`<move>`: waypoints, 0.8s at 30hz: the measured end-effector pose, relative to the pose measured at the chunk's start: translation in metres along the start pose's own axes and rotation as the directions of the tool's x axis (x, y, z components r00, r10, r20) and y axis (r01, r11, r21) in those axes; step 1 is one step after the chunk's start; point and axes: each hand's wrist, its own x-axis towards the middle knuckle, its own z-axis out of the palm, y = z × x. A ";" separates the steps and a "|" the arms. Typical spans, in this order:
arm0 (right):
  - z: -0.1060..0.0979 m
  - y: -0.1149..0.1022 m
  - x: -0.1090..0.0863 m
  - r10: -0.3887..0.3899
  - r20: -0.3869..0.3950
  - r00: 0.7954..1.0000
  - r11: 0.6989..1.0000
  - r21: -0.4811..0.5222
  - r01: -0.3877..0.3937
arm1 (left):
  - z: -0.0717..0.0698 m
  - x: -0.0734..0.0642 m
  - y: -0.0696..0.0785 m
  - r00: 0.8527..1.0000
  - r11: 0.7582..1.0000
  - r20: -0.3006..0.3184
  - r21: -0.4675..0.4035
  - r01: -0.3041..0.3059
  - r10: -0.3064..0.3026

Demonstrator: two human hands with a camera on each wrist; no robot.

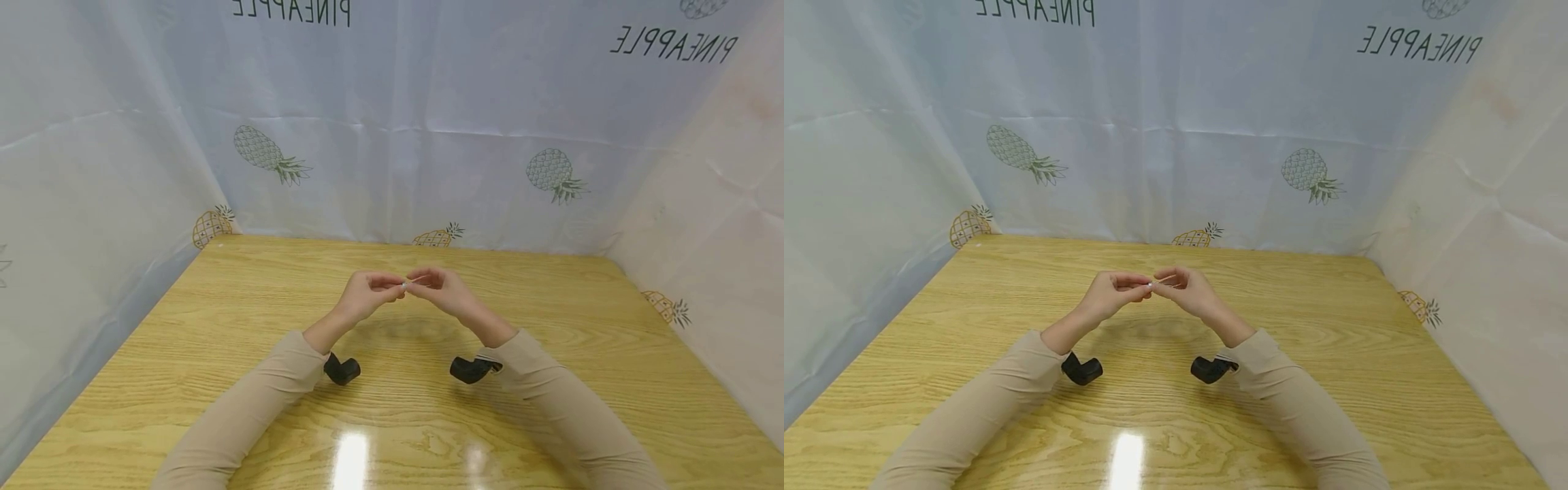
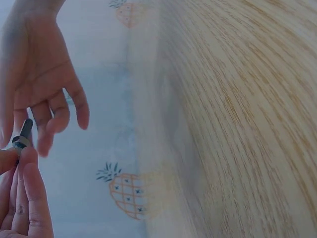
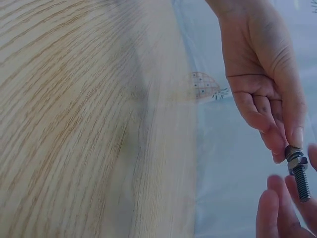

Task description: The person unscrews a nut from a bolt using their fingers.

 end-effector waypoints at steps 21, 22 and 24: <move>0.002 0.000 0.003 0.064 0.033 0.997 0.997 -0.043 -0.063 | -0.001 0.001 -0.002 1.000 1.000 -0.001 0.014 -0.001 0.001; 0.003 0.000 0.003 0.066 0.023 0.998 0.997 -0.048 -0.065 | -0.001 0.001 -0.002 1.000 1.000 0.000 0.012 -0.002 0.002; 0.002 0.000 0.003 0.056 0.008 0.998 0.997 -0.056 -0.055 | -0.001 0.001 -0.002 1.000 1.000 0.000 0.012 -0.005 0.005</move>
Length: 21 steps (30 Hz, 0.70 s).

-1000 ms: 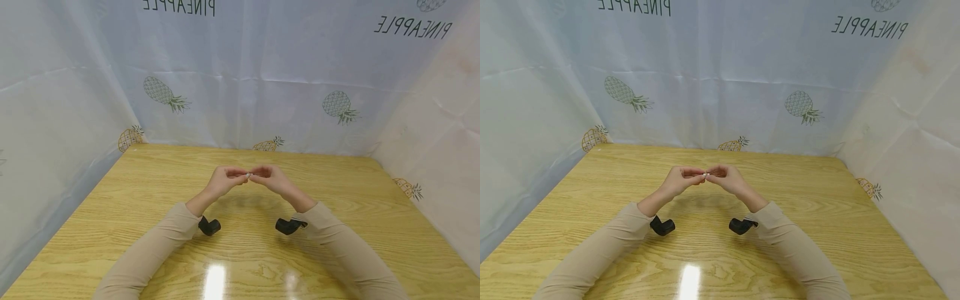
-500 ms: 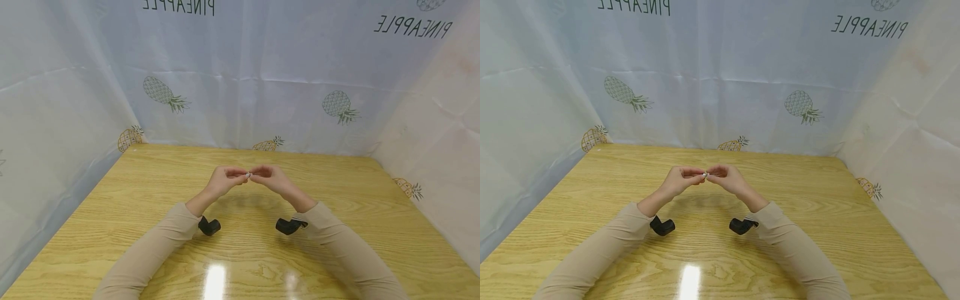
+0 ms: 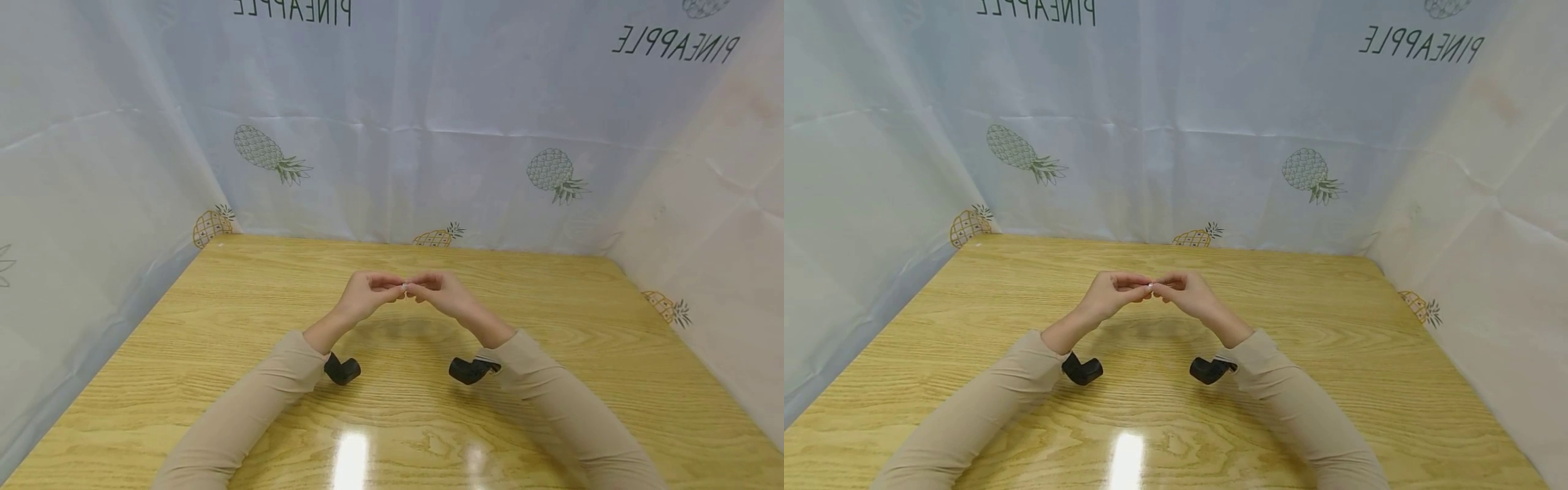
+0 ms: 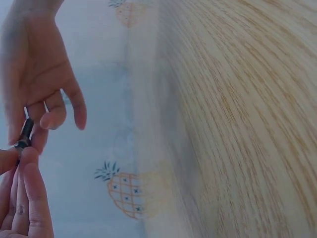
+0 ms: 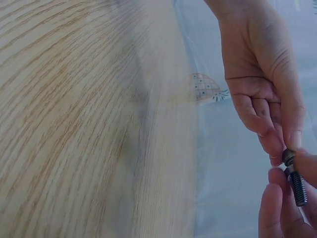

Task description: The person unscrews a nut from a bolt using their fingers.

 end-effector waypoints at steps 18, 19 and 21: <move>-0.001 0.002 0.000 -0.044 0.001 0.999 0.999 0.022 0.044 | 0.000 -0.001 0.000 1.000 1.000 -0.004 -0.010 0.003 -0.003; -0.001 0.002 0.000 -0.056 -0.004 0.998 0.998 0.027 0.056 | 0.000 -0.001 0.000 1.000 1.000 -0.005 -0.010 0.002 -0.002; -0.001 0.002 0.000 -0.057 -0.012 0.998 0.997 0.041 0.058 | 0.000 0.000 0.000 1.000 1.000 -0.001 -0.010 -0.004 0.003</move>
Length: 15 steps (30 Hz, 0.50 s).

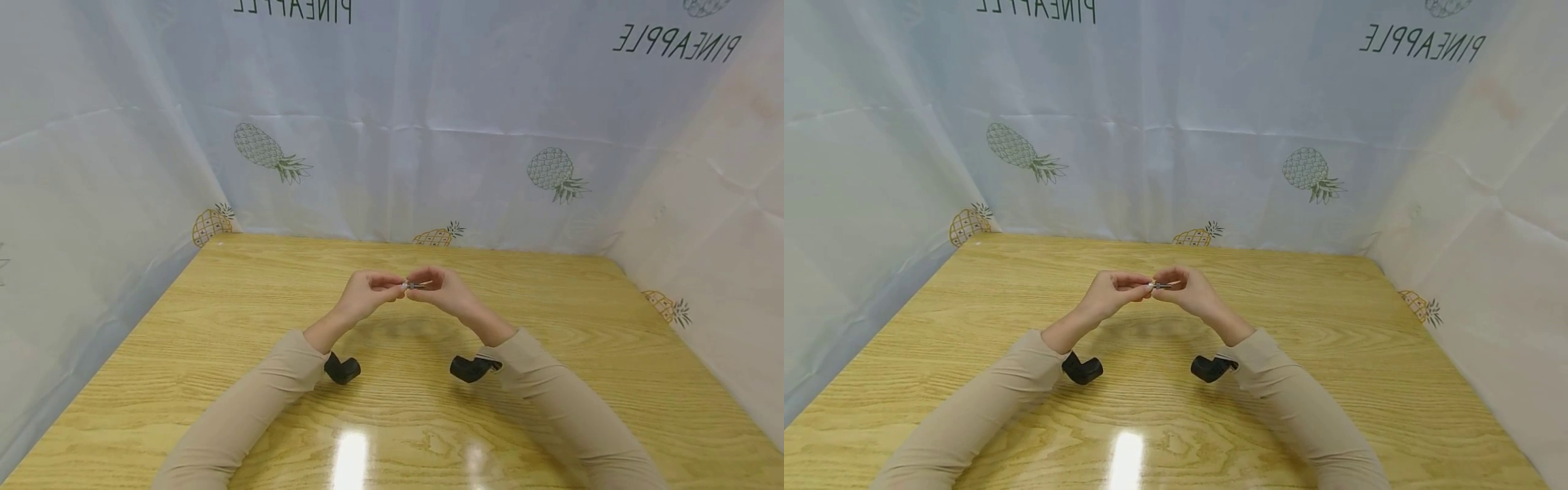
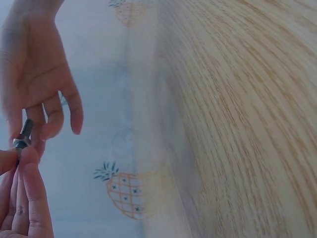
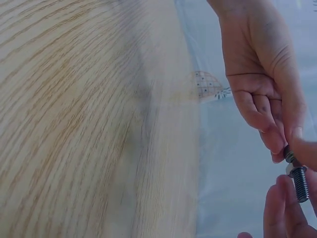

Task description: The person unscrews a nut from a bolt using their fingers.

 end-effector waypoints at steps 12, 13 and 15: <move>-0.002 0.000 0.000 0.048 0.023 0.999 0.998 -0.045 -0.047 | -0.001 0.001 -0.001 1.000 1.000 -0.007 0.005 0.010 -0.010; -0.002 0.001 0.000 0.035 0.018 0.999 0.999 -0.043 -0.034 | -0.001 0.001 -0.001 1.000 1.000 -0.006 0.003 0.010 -0.009; -0.002 0.002 0.000 0.015 0.015 1.000 1.000 -0.028 -0.015 | -0.001 0.001 -0.001 1.000 1.000 -0.007 0.000 0.010 -0.010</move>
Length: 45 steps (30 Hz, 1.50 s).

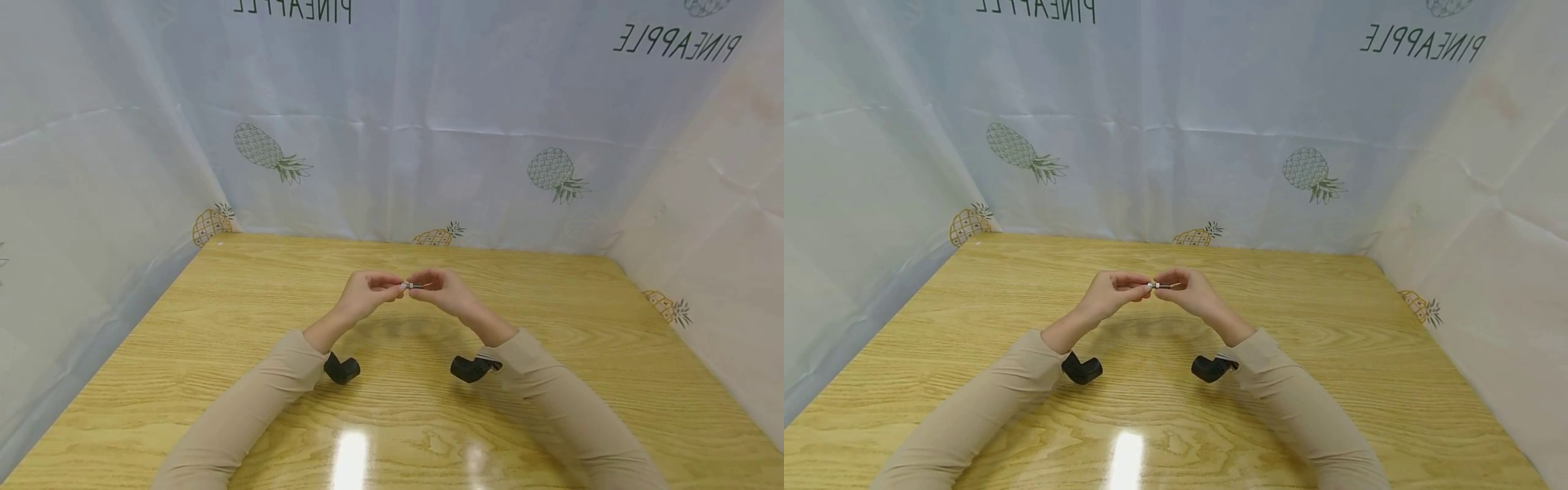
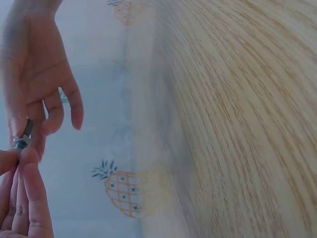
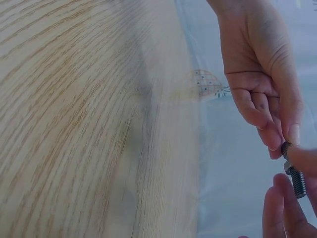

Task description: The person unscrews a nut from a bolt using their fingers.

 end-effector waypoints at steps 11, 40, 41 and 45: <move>0.002 -0.002 -0.001 0.023 0.017 1.000 1.000 -0.004 -0.023 | 0.000 0.000 0.000 1.000 1.000 0.010 0.010 -0.012 0.012; 0.003 -0.002 -0.001 0.000 0.018 1.000 1.000 0.012 0.000 | 0.000 0.000 -0.001 1.000 1.000 0.013 0.009 -0.012 0.012; 0.003 -0.002 -0.001 0.004 0.022 1.000 1.000 0.001 -0.004 | 0.000 0.000 -0.001 1.000 1.000 0.014 0.010 -0.011 0.011; 0.003 0.000 0.001 0.029 0.020 0.999 1.000 -0.002 -0.029 | 0.001 0.000 -0.001 1.000 1.000 0.016 0.006 -0.006 0.005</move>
